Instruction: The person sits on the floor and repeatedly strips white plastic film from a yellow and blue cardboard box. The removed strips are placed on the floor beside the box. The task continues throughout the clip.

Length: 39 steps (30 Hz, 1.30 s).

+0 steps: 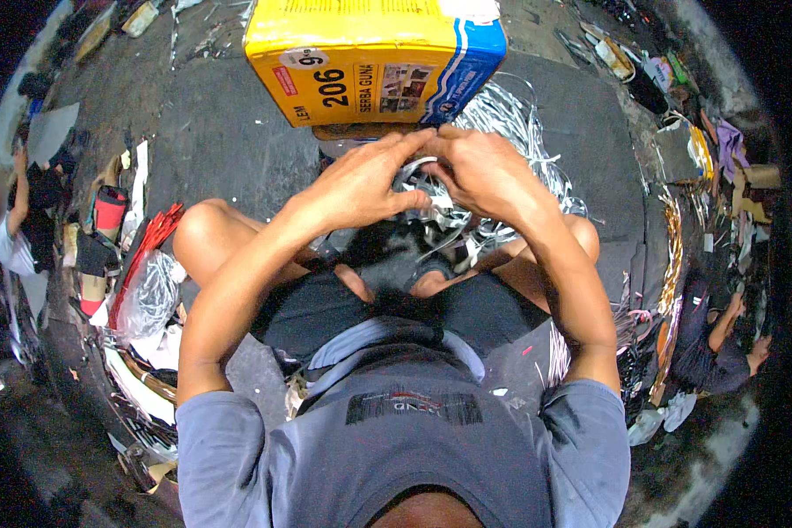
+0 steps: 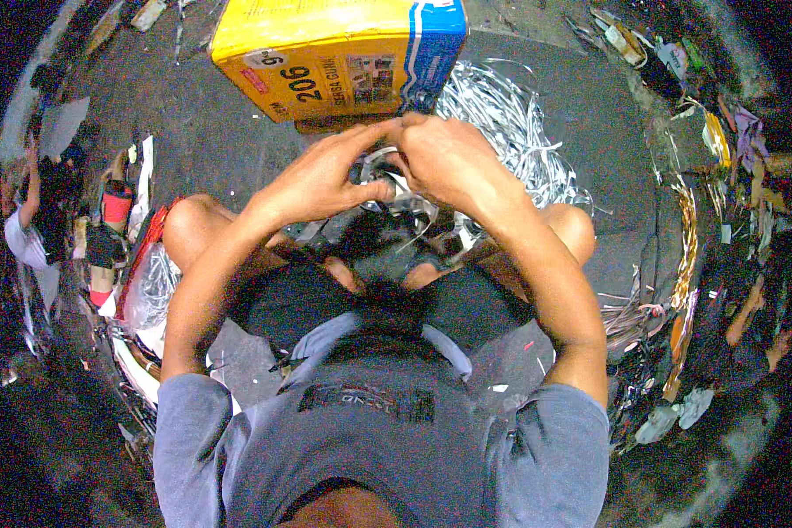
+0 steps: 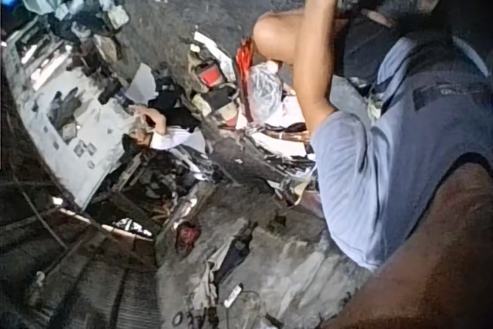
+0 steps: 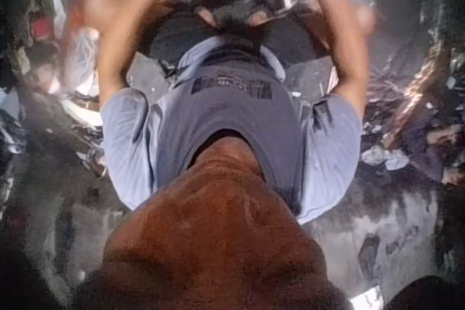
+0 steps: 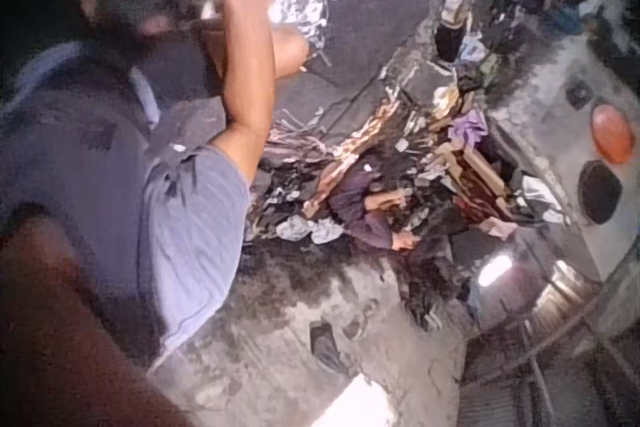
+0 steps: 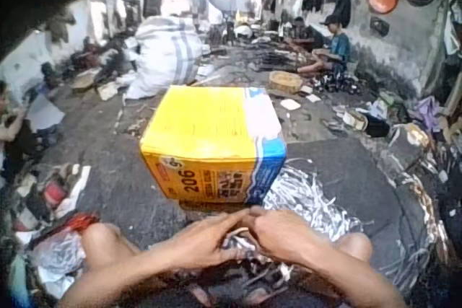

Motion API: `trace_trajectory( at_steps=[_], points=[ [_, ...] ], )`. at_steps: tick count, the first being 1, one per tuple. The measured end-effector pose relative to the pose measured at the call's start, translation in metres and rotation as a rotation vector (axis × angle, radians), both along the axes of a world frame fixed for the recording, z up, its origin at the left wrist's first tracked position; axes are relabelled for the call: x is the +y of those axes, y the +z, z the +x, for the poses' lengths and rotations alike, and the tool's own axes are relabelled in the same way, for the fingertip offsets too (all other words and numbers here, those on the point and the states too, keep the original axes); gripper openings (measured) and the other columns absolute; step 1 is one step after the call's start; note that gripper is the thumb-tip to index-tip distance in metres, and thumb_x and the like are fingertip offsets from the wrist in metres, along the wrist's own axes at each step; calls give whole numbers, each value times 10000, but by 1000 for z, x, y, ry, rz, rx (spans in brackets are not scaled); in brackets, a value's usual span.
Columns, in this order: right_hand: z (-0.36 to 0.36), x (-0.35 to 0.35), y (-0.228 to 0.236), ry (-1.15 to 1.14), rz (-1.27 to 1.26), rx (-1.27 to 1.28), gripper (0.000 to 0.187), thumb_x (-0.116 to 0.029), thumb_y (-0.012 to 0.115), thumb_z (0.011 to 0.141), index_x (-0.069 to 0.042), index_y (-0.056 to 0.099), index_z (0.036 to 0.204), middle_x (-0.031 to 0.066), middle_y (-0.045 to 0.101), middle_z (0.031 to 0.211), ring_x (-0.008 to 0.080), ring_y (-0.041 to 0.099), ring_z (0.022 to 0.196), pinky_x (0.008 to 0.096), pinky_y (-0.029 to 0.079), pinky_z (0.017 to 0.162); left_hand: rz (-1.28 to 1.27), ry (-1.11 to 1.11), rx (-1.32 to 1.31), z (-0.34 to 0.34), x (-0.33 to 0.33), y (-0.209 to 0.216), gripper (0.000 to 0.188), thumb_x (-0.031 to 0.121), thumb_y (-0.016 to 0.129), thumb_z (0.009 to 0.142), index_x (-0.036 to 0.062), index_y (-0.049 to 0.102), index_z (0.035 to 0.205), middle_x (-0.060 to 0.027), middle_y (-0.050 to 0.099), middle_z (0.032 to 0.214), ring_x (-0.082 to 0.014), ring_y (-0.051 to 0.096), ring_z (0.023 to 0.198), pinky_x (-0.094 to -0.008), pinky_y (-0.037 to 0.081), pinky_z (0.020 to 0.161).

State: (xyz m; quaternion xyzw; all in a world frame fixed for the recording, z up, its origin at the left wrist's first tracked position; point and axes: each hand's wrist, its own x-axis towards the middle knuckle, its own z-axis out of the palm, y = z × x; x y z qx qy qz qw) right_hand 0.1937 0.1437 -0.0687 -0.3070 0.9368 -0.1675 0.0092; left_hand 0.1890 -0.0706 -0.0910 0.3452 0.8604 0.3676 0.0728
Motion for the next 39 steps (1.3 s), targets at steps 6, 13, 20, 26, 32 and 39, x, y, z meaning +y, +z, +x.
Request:
trace_trajectory(
  at_steps=[6,13,20,26,32,39],
  points=[
    [-1,19,65,-120,-274,20,164,-90,690,901,-6,690,1042,153,701,836,260,674,728,361,519,678,536,136,-370,-8,-10,12,428,145,845,782,75,704,1180,-79,729,1048,-102,661,920,-296,541,816],
    [3,48,50,-378,-404,-310,205,-141,731,889,-5,741,1042,113,719,820,193,688,780,327,538,759,129,180,283,2,-44,47,311,167,854,737,84,761,1022,-107,655,1125,-290,669,1013,-343,531,868],
    [16,27,34,101,-390,-263,901,-239,921,631,-55,523,1418,163,588,1361,343,546,1291,440,415,1115,8,-27,248,12,-24,68,179,176,797,783,97,755,938,-84,600,899,-270,639,834,-383,525,738],
    [16,-20,31,-128,-945,-628,310,-94,790,815,-43,632,1078,-60,483,750,34,484,702,221,385,587,167,141,-58,-4,-5,89,168,128,777,795,60,725,939,-26,696,845,-99,613,799,-284,483,700],
    [13,-8,51,4,-813,-336,576,-172,887,757,-24,619,1244,68,687,1093,147,648,1013,297,518,915,270,28,-303,-12,-34,139,189,49,742,777,49,703,963,2,578,646,-92,556,601,-280,448,561],
    [31,-58,-7,-7,-1082,-465,191,-99,692,899,2,662,1059,49,680,943,127,640,866,303,531,786,285,204,292,-17,-30,144,169,107,751,774,67,723,936,-34,666,705,-81,598,630,-286,465,548]
  ],
)
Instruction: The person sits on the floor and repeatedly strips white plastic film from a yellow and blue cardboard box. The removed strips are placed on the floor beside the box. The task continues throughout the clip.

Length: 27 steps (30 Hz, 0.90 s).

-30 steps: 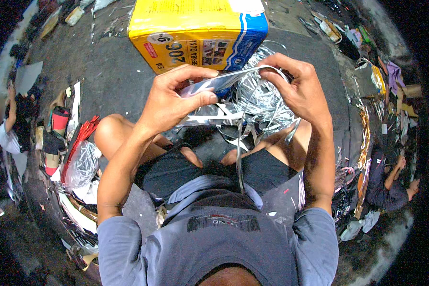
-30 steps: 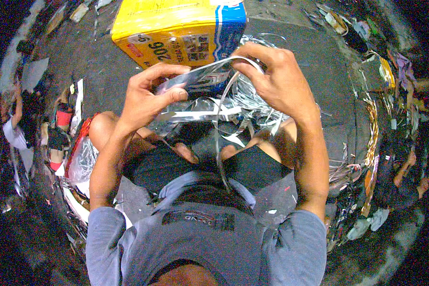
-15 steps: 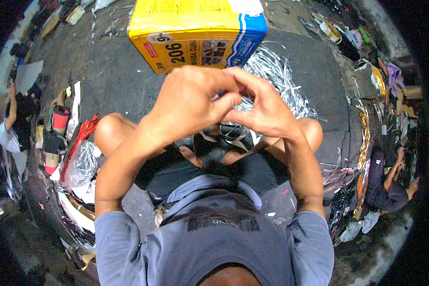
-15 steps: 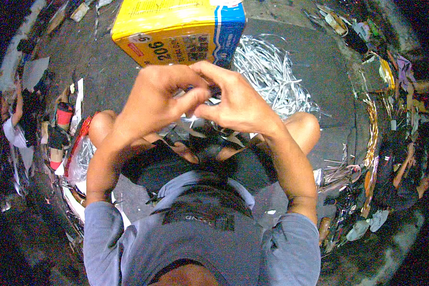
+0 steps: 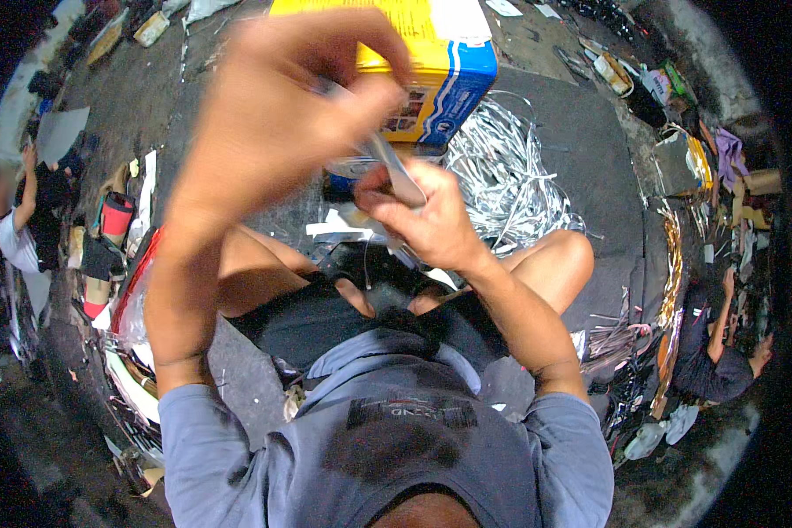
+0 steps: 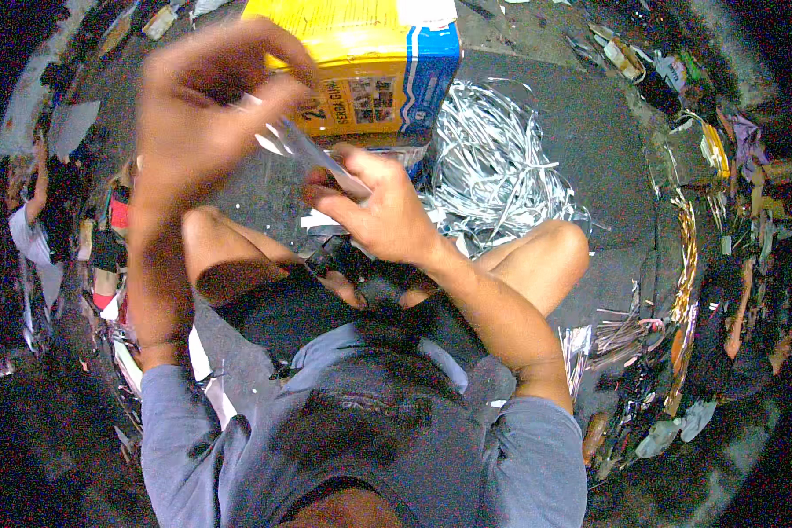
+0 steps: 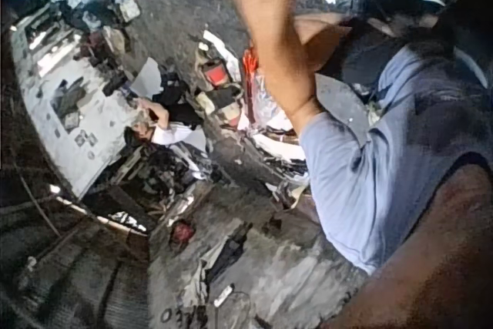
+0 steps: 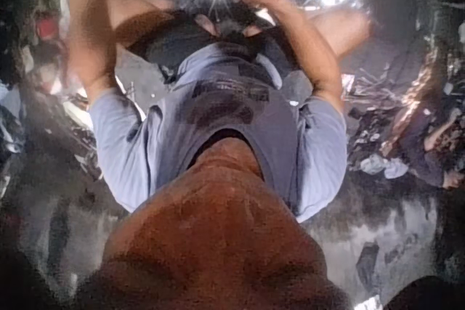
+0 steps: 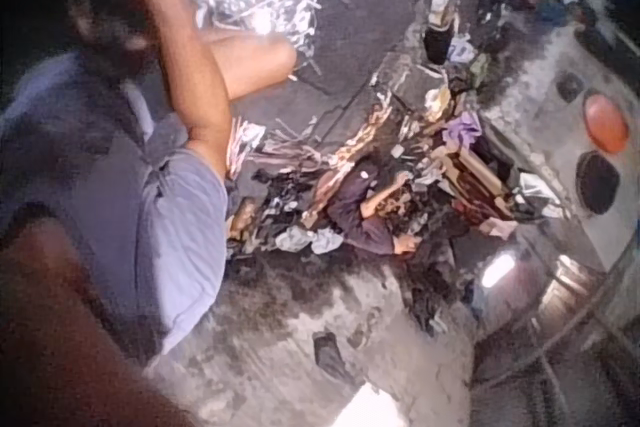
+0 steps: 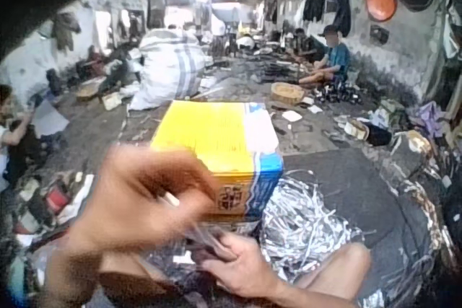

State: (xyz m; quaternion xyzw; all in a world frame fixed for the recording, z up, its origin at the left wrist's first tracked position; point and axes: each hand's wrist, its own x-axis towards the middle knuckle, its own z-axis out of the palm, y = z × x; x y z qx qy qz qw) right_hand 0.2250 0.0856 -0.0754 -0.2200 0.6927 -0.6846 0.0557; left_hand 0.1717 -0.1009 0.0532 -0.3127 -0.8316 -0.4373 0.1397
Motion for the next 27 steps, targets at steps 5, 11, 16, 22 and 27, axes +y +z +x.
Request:
trace_trajectory(
  at_steps=[5,11,16,22,27],
  points=[
    [16,29,-20,-105,156,85,166,-144,690,959,-24,633,1059,17,643,861,105,620,790,275,502,710,-181,7,-3,-43,-93,29,398,154,914,641,71,706,969,67,492,759,-69,453,701,-250,359,606],
    [-23,101,41,-74,282,-267,133,-165,693,957,-39,687,917,-7,688,721,36,556,574,213,434,504,-279,-150,-412,-69,-140,35,351,184,886,683,73,648,916,58,495,789,-63,461,749,-249,371,636],
    [-106,125,100,-57,491,-64,200,-232,689,955,-42,698,893,-10,693,727,42,553,576,226,439,504,-241,76,-615,-137,-217,26,193,260,749,850,86,669,827,63,556,717,-79,518,673,-263,426,592],
    [-191,97,119,-113,625,63,277,-259,658,934,8,704,880,63,709,758,136,692,743,311,538,644,-1082,808,-68,-194,-183,-3,197,204,719,811,62,719,946,-101,670,960,-212,649,912,-369,520,743],
    [-210,82,111,-311,956,465,226,-193,677,890,17,743,945,113,747,844,176,689,738,356,549,693,-216,207,327,-197,-10,-23,512,121,793,729,52,660,1219,-185,623,1258,-340,602,1158,-434,505,987]
  ],
)
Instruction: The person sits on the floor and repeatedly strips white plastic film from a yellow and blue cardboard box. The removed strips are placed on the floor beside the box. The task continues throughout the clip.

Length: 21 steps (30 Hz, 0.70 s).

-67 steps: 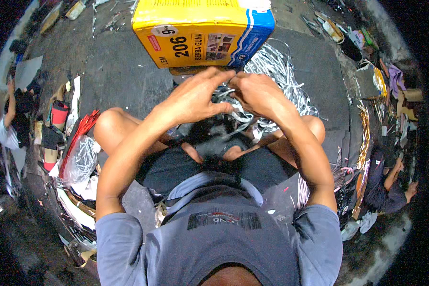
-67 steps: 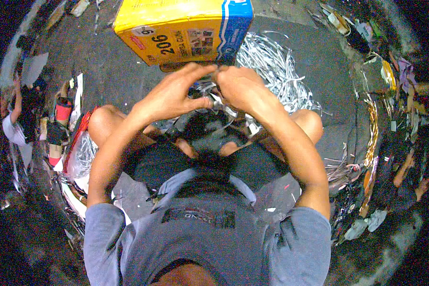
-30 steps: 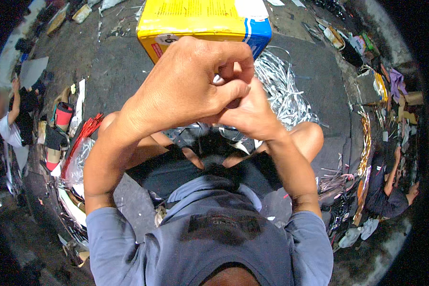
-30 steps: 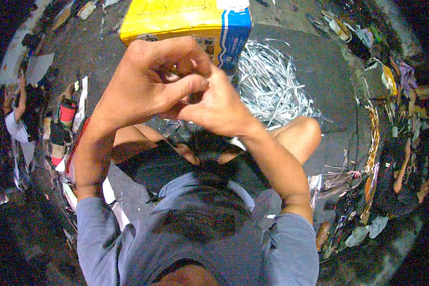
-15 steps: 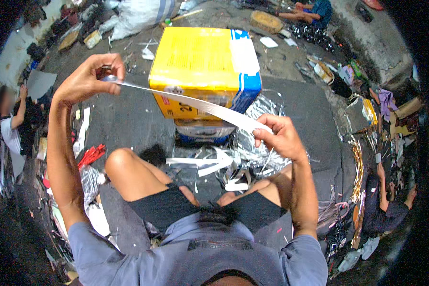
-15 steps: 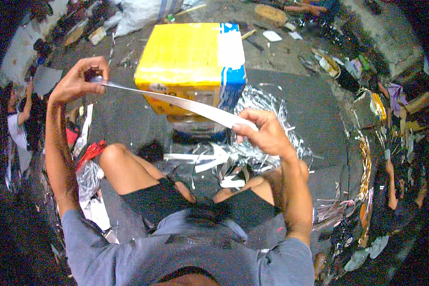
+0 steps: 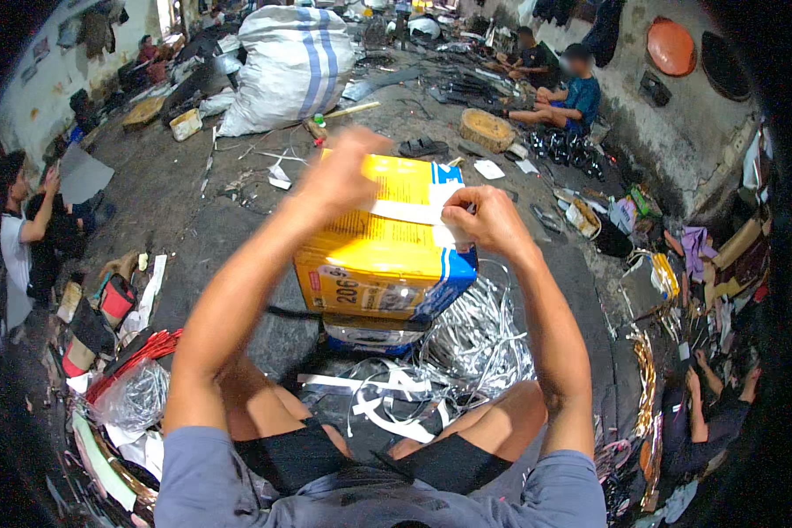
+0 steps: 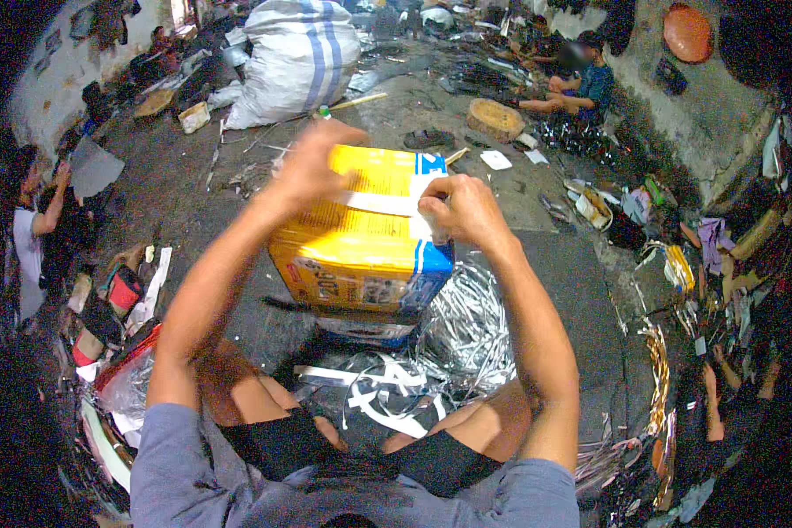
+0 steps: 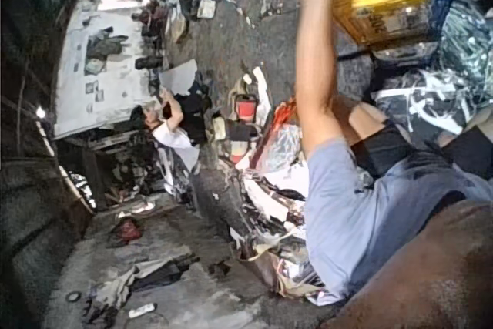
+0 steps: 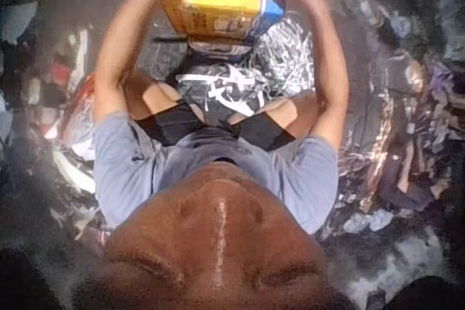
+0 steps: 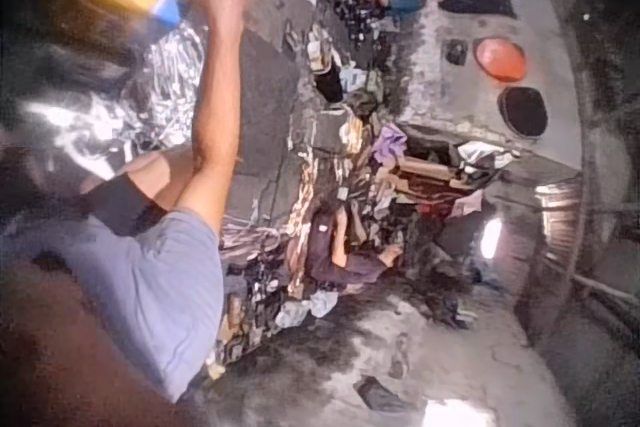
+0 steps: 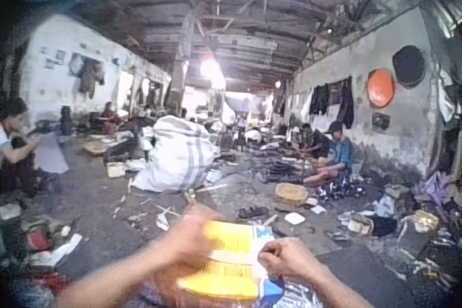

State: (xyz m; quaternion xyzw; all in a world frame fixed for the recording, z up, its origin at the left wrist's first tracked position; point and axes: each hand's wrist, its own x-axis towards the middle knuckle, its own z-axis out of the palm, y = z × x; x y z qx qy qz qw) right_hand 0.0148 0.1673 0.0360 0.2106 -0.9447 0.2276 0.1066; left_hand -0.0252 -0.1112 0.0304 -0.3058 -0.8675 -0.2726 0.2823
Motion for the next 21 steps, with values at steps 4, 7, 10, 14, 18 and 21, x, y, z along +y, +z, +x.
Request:
trace_trajectory(
  at_steps=[4,7,10,14,18,21],
  points=[
    [7,4,-3,-20,-210,28,251,-128,786,811,5,734,1018,124,754,886,171,700,765,328,555,711,114,-309,-305,7,90,-25,466,185,810,783,23,652,1191,-173,712,1003,-274,717,826,-387,578,732],
    [16,12,-6,-71,-271,0,270,-127,768,795,8,708,1021,167,742,905,262,722,799,371,560,738,274,-283,-402,15,103,-36,340,167,792,794,36,700,1094,-167,715,959,-276,715,830,-381,572,732],
    [25,19,-10,-62,-238,124,221,-110,781,804,-17,718,994,127,729,865,241,696,745,349,544,687,316,-252,-388,22,104,-39,228,153,776,801,34,731,990,-166,702,943,-298,704,820,-391,559,736],
    [36,23,-13,-50,-78,247,192,-150,786,835,-57,747,998,75,702,883,199,653,675,325,521,633,252,-255,-234,26,106,-39,147,140,751,813,31,749,911,-156,677,900,-331,684,813,-421,546,745],
    [40,26,-13,-11,-37,269,184,-266,724,891,-126,762,1004,73,666,908,279,681,733,403,546,679,232,-261,-231,27,108,-41,125,137,735,823,33,759,889,-154,667,886,-344,672,815,-425,543,747],
    [38,30,-14,26,20,301,175,-246,712,902,-114,759,1006,74,668,911,283,679,755,401,550,692,224,-299,-164,25,107,-43,123,135,728,824,22,756,864,-155,664,881,-345,669,805,-424,543,745]
  ],
)
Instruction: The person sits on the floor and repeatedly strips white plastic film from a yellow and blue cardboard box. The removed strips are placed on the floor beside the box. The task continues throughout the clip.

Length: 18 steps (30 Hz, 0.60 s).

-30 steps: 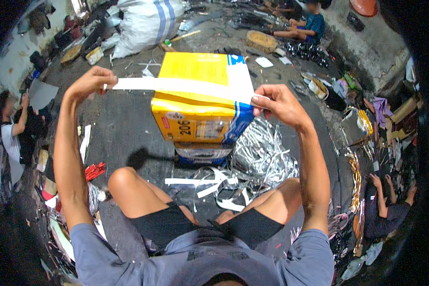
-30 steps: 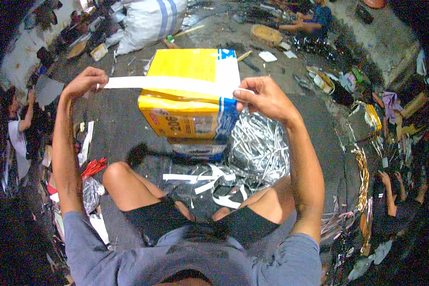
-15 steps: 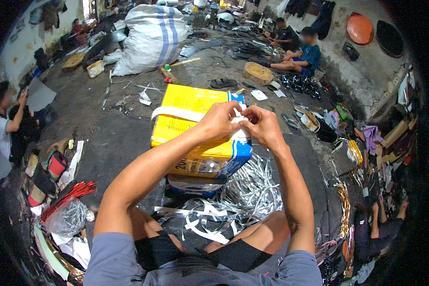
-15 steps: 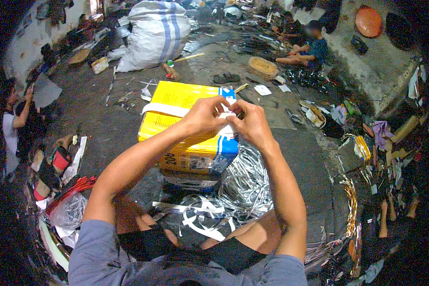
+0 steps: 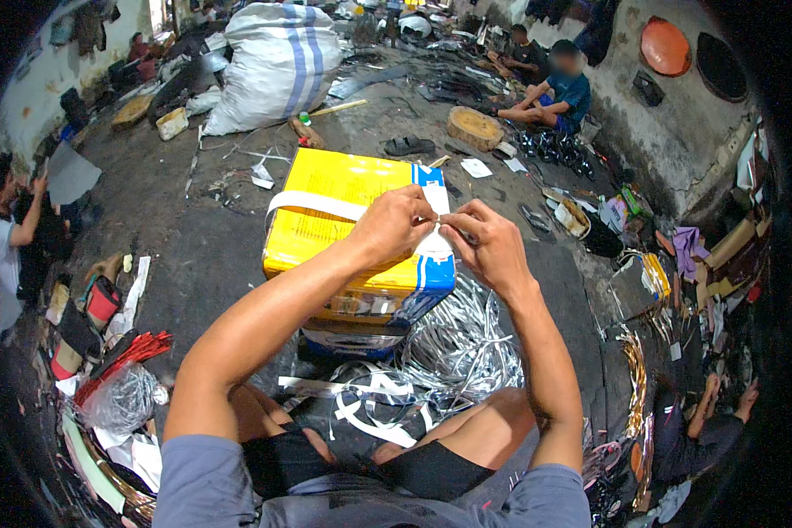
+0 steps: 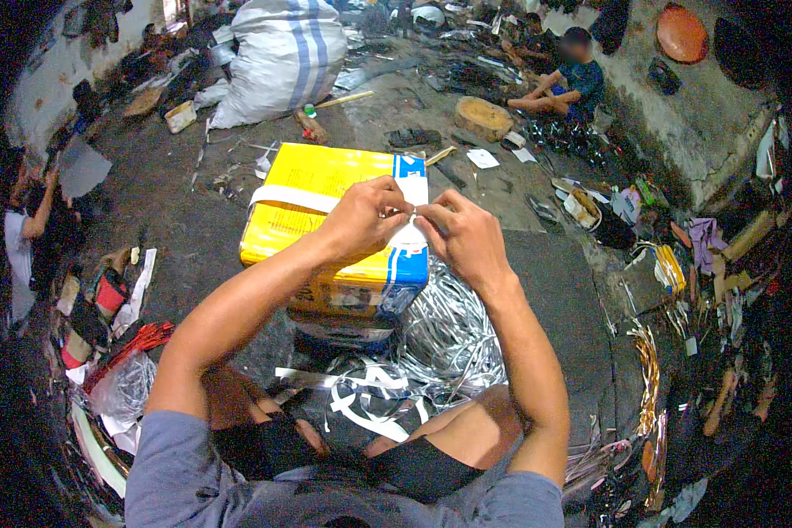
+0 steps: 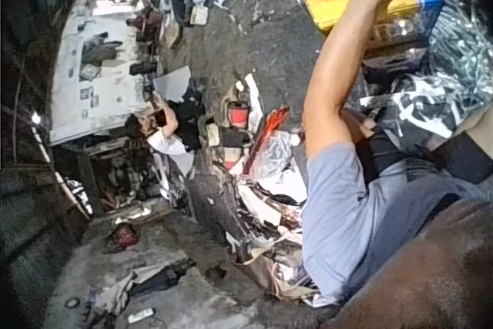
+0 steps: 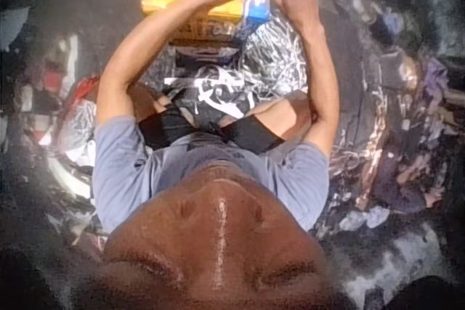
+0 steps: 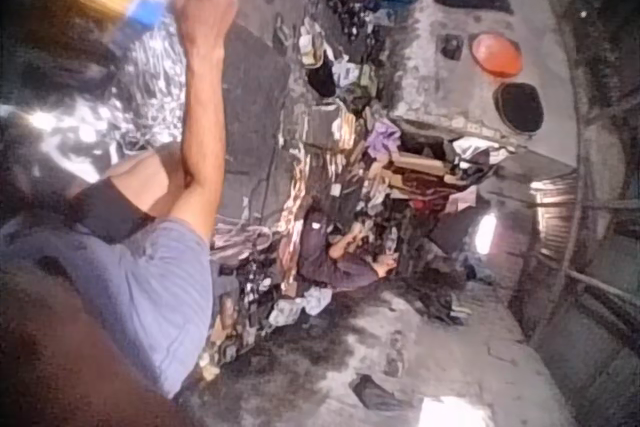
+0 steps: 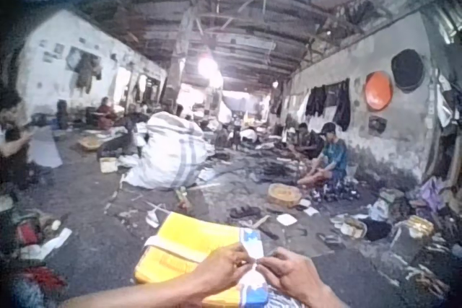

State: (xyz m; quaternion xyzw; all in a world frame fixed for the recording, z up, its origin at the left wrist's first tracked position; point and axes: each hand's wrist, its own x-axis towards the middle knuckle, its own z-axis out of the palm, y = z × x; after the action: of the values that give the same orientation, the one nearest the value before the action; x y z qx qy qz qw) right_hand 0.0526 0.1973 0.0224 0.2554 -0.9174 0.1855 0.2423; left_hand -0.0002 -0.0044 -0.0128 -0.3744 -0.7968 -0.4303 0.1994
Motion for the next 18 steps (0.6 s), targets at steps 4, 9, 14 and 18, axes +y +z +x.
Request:
trace_trajectory(
  at_steps=[4,9,14,18],
  points=[
    [-5,5,2,74,156,96,183,-240,705,909,-94,758,1006,83,668,929,292,683,802,395,553,716,-24,-39,15,-2,-1,-2,135,119,739,805,10,762,881,-150,662,870,-327,671,791,-401,548,740],
    [-7,13,5,135,74,-38,208,-247,711,905,-77,763,1012,106,667,939,309,678,807,376,556,732,76,-38,-260,-6,0,-4,183,114,799,759,2,764,899,-134,694,861,-245,704,773,-349,563,710],
    [-9,9,-9,112,-272,-115,175,-191,780,851,-55,790,961,103,690,882,225,680,752,335,543,675,135,-54,-341,-5,0,-4,152,92,797,777,-7,753,883,-121,708,882,-183,697,782,-313,560,707],
    [-10,2,-30,-13,-529,-160,167,-165,798,833,-35,792,937,86,702,838,162,667,725,313,528,646,116,-57,-373,-5,1,-1,105,66,766,802,-14,740,865,-109,692,879,-153,660,780,-298,535,693]
  ],
)
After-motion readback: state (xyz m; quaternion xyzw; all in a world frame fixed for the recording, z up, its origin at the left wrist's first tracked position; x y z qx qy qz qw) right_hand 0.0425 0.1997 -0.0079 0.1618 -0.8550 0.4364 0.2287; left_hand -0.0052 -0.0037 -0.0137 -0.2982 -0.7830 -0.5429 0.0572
